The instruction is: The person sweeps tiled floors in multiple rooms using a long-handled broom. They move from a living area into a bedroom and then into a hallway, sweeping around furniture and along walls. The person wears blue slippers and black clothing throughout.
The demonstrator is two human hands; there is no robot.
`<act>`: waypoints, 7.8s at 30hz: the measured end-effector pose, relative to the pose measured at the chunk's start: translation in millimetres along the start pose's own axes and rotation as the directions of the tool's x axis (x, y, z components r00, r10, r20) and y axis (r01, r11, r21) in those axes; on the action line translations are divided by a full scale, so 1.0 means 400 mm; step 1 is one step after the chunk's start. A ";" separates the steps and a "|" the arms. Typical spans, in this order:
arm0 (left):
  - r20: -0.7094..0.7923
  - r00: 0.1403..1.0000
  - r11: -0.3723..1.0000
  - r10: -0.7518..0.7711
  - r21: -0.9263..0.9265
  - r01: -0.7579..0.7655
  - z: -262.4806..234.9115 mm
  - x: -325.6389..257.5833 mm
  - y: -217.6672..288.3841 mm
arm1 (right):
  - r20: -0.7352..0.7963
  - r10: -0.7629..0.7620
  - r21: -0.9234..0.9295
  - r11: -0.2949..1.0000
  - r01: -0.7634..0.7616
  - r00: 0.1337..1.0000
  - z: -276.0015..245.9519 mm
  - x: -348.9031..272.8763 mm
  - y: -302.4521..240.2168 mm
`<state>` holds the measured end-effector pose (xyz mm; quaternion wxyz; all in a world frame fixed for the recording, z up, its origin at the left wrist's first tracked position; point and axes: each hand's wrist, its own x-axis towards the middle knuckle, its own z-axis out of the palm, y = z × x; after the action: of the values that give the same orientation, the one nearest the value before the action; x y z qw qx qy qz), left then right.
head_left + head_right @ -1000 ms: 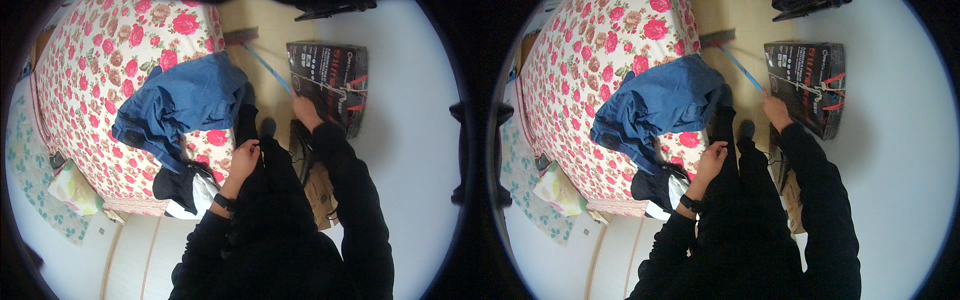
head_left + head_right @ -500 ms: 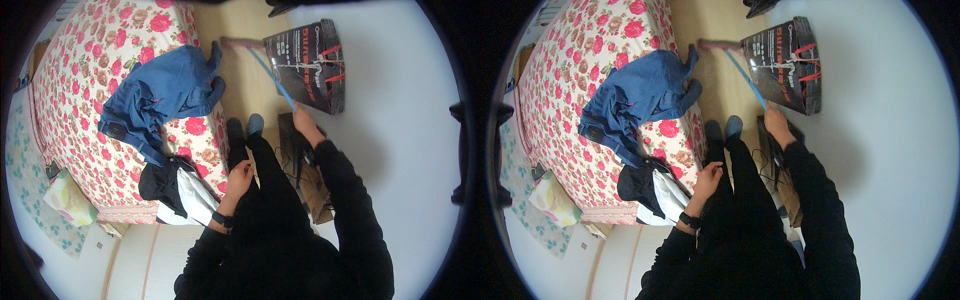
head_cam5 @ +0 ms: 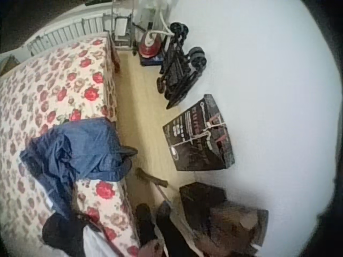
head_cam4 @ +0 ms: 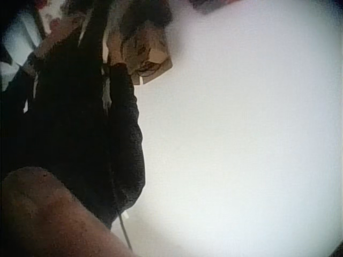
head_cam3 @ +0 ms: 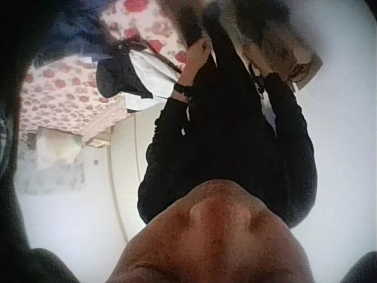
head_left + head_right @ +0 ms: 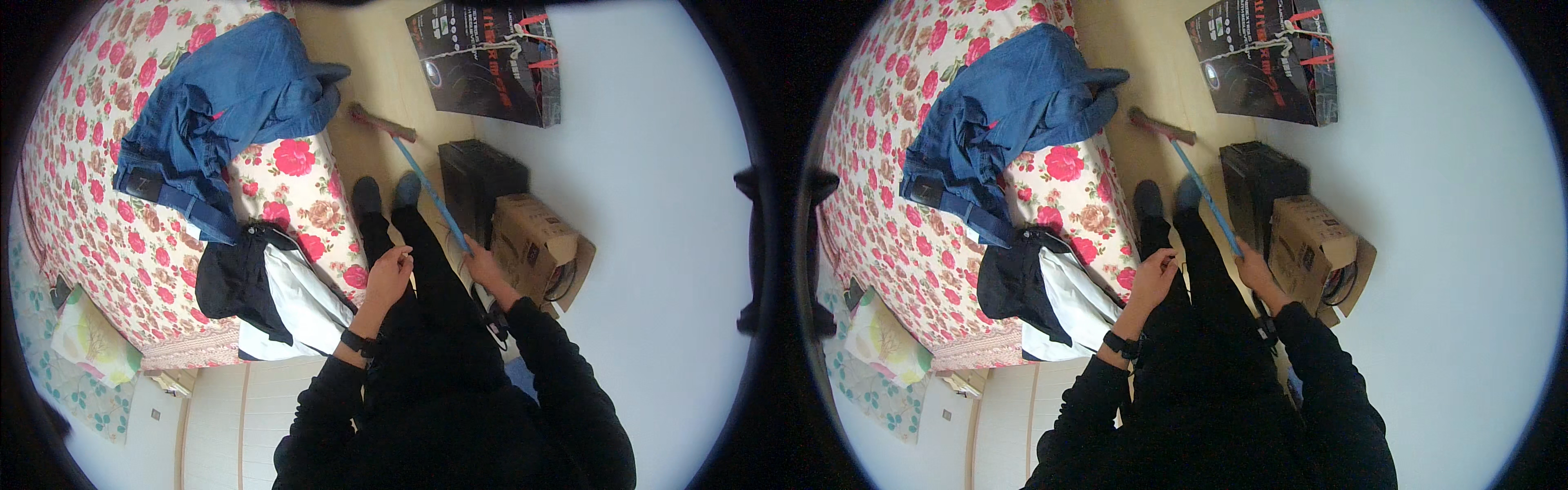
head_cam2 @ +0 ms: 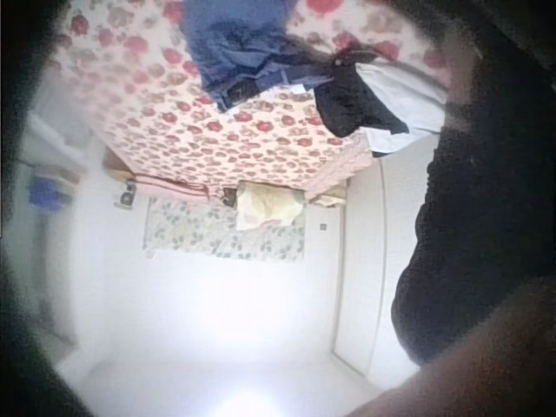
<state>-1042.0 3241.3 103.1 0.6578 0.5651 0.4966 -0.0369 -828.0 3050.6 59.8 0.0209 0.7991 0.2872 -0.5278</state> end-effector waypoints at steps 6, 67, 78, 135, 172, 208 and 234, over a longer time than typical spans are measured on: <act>-0.026 1.000 0.999 0.006 0.046 -0.005 0.035 -0.057 -0.007 | -0.273 -0.173 -0.080 0.984 0.156 0.946 -0.125 0.231 -0.118; 0.075 0.997 0.989 -0.007 0.151 -0.004 0.178 -1.017 -0.804 | -0.391 0.082 0.174 0.985 -0.014 0.917 0.934 -0.575 0.429; 0.019 0.995 0.967 -0.096 0.239 0.088 0.307 -1.137 -0.941 | -0.135 0.096 -0.131 0.985 -0.114 0.986 1.153 -0.499 0.572; -0.090 0.713 -0.494 -0.695 -0.660 -0.565 -0.172 -1.943 -1.785 | 0.697 -0.257 -0.334 0.710 0.620 0.669 2.506 -1.040 -0.547; -0.186 0.522 -0.451 -0.832 -0.322 -0.833 -1.015 -1.898 -2.356 | 0.892 0.129 -0.294 -0.561 0.774 0.432 3.443 -0.842 -1.504; -0.246 0.556 -0.528 -0.794 0.733 -0.429 -0.131 -1.542 -1.461 | 0.826 0.404 -0.238 -0.381 0.894 0.392 2.310 -0.784 -0.623; 0.013 0.413 -0.064 -0.911 0.983 -0.172 0.027 -1.348 -1.269 | 0.520 0.573 -0.367 -0.519 0.772 0.633 2.143 -0.887 -0.404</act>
<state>-1616.7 2774.6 117.5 0.1869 0.5436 0.1613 -0.8022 -1717.2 2741.6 28.1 0.7128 -0.0403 0.6624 -0.2269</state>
